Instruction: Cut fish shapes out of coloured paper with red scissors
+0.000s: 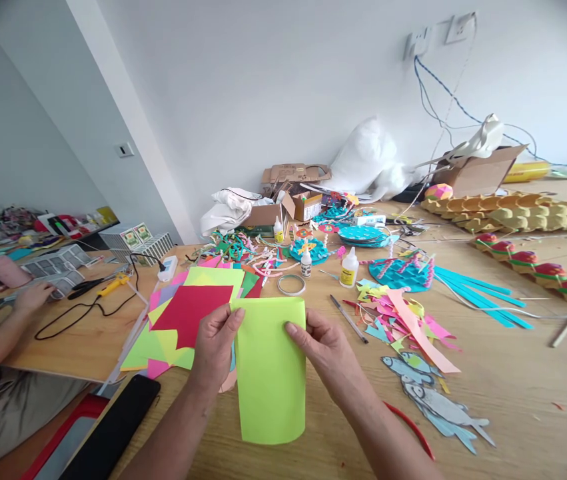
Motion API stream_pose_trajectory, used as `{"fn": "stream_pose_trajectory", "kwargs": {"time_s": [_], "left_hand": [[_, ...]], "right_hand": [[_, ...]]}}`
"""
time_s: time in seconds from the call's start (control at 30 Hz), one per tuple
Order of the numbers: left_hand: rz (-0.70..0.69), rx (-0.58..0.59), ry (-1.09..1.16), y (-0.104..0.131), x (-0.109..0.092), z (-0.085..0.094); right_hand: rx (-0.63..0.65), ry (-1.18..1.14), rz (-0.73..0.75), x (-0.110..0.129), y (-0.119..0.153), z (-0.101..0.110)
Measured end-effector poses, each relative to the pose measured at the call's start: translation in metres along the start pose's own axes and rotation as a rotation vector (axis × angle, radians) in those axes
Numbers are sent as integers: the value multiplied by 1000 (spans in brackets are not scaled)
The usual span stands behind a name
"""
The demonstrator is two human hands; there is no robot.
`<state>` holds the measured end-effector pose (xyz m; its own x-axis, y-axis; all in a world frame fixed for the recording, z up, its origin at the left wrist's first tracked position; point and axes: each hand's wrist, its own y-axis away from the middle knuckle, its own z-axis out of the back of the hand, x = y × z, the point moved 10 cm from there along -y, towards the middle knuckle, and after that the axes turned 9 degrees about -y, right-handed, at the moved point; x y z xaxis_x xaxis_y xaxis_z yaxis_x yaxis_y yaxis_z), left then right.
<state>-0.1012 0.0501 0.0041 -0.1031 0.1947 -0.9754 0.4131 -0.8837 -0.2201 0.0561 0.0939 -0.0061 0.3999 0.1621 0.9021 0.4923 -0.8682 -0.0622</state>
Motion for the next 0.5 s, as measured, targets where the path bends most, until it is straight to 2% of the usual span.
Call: {"fn": "stream_pose_trajectory", "kwargs": {"time_s": [0.17, 0.37, 0.5], "left_hand": [[30, -4, -13, 1, 5, 1], [15, 113, 87, 7, 0, -14], [1, 117, 140, 9, -5, -15]], "right_hand": [[-37, 9, 2, -2, 2, 1], [-10, 10, -35, -9, 3, 1], [14, 24, -45, -11, 5, 0]]}}
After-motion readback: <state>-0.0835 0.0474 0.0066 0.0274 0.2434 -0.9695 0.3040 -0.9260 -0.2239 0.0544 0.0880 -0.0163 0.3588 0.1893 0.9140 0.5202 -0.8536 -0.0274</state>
